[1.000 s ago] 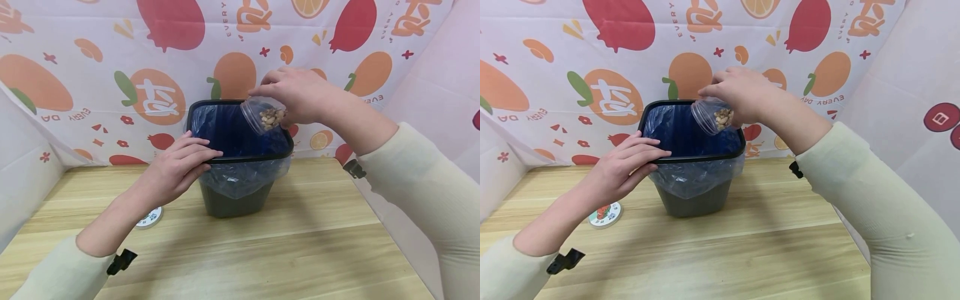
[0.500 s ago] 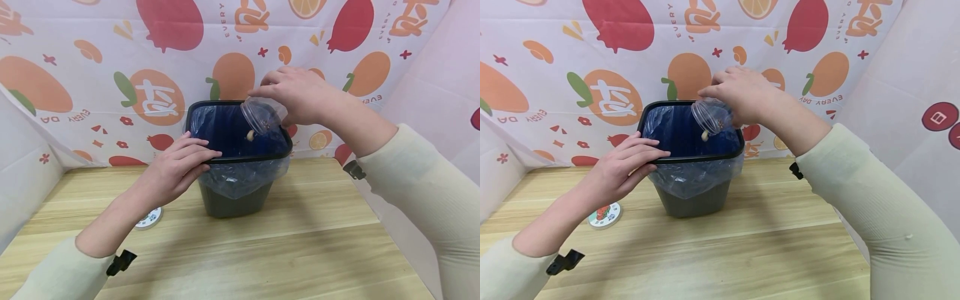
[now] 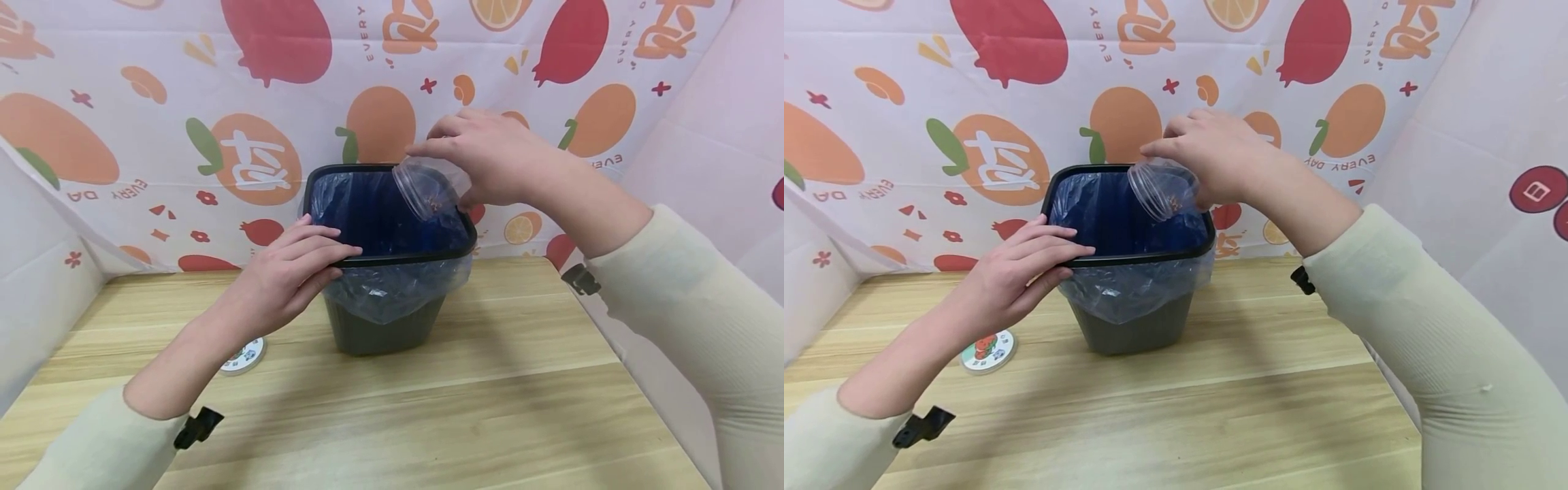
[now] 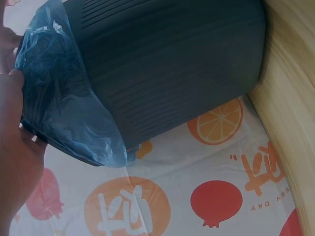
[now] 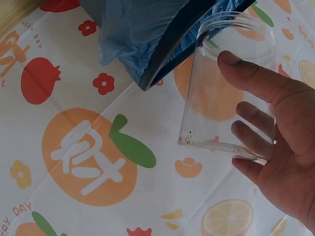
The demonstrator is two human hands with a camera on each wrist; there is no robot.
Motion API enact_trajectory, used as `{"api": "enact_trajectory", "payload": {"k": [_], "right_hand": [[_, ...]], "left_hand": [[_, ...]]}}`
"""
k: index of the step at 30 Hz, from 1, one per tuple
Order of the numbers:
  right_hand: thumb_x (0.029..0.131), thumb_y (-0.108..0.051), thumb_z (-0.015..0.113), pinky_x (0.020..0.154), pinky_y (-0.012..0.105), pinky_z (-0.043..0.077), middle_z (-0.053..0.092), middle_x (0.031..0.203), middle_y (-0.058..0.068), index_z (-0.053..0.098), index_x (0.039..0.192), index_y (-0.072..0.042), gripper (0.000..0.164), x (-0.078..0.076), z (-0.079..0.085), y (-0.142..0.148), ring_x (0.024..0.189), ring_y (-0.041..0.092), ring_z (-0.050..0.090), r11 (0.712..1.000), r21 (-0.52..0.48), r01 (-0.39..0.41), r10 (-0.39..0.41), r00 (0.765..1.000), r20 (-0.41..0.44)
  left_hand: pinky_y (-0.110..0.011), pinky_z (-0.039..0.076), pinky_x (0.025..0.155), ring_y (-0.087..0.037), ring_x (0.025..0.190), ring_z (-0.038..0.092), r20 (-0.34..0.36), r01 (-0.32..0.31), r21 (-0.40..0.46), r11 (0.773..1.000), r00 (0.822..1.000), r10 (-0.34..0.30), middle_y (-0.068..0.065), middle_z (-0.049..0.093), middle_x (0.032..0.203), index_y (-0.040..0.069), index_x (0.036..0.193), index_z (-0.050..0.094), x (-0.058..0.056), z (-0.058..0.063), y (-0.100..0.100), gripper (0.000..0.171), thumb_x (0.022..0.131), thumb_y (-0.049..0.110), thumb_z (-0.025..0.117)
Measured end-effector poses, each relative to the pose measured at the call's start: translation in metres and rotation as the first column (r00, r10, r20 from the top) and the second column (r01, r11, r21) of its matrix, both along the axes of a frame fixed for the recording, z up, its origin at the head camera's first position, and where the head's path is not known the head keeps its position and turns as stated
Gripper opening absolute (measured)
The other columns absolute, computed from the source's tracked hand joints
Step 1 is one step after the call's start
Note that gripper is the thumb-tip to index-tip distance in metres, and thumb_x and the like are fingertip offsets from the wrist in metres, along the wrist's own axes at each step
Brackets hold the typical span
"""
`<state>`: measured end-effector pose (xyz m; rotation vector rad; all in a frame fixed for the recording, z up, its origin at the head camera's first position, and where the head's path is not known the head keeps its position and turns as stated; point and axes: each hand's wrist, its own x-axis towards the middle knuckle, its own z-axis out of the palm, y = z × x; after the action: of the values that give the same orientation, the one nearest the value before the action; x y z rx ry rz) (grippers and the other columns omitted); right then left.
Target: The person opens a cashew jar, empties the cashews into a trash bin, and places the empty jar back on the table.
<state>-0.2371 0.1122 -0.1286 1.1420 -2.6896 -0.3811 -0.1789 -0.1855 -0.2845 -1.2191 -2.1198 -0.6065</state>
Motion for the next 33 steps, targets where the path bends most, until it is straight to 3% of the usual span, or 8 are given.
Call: {"api": "enact_trajectory", "payload": {"k": [14, 22, 25, 28, 33], "right_hand": [[0.073, -0.027, 0.090, 0.098, 0.053, 0.049, 0.051, 0.141, 0.008, 0.041, 0.153, -0.028, 0.094, -0.005, -0.011, 0.028, 0.126, 0.029, 0.047, 0.980, -0.196, 0.046, -0.028, 0.995, 0.095], [0.074, -0.037, 0.089, 0.100, 0.053, 0.046, 0.053, 0.139, 0.005, 0.038, 0.154, -0.033, 0.096, -0.004, -0.022, 0.050, 0.121, 0.025, 0.050, 0.928, -0.360, 0.090, -0.038, 0.988, 0.148], [0.072, -0.041, 0.089, 0.102, 0.052, 0.044, 0.055, 0.136, 0.003, 0.038, 0.154, -0.031, 0.097, -0.005, -0.029, 0.057, 0.123, 0.023, 0.051, 0.894, -0.438, 0.090, -0.017, 0.986, 0.168], [0.072, -0.044, 0.089, 0.106, 0.051, 0.042, 0.055, 0.138, 0.000, 0.039, 0.154, -0.029, 0.097, -0.005, -0.035, 0.064, 0.127, 0.022, 0.051, 0.840, -0.530, 0.112, 0.007, 0.976, 0.218], [0.073, -0.039, 0.090, 0.111, 0.051, 0.040, 0.054, 0.140, 0.000, 0.035, 0.154, -0.032, 0.098, -0.004, -0.048, 0.075, 0.129, 0.022, 0.050, 0.691, -0.683, 0.237, 0.026, 0.936, 0.351]], "left_hand": [[-0.057, 0.028, 0.118, -0.026, 0.124, 0.057, -0.007, 0.004, 0.015, 1.000, 1.000, -0.004, 0.000, 0.070, 0.121, 0.014, 0.126, 0.069, 0.003, -0.001, 0.002, 0.037, 0.090, 0.007, 0.070], [-0.058, 0.028, 0.117, -0.026, 0.124, 0.057, -0.004, -0.002, 0.013, 1.000, 1.000, 0.002, 0.000, 0.069, 0.121, 0.014, 0.126, 0.069, 0.003, -0.001, 0.003, 0.031, 0.095, 0.013, 0.066], [-0.059, 0.029, 0.117, -0.027, 0.123, 0.057, -0.009, 0.003, 0.022, 1.000, 1.000, -0.003, 0.000, 0.070, 0.121, 0.013, 0.126, 0.069, 0.004, -0.001, 0.003, 0.028, 0.099, 0.018, 0.062], [-0.059, 0.029, 0.117, -0.027, 0.122, 0.058, -0.014, 0.005, 0.029, 1.000, 1.000, -0.004, -0.001, 0.070, 0.120, 0.013, 0.125, 0.069, 0.005, -0.001, 0.003, 0.029, 0.103, 0.026, 0.056], [-0.058, 0.029, 0.117, -0.026, 0.123, 0.058, -0.012, 0.004, 0.028, 1.000, 1.000, -0.004, 0.000, 0.069, 0.121, 0.014, 0.126, 0.069, 0.006, 0.000, 0.004, 0.031, 0.104, 0.029, 0.053]]}}
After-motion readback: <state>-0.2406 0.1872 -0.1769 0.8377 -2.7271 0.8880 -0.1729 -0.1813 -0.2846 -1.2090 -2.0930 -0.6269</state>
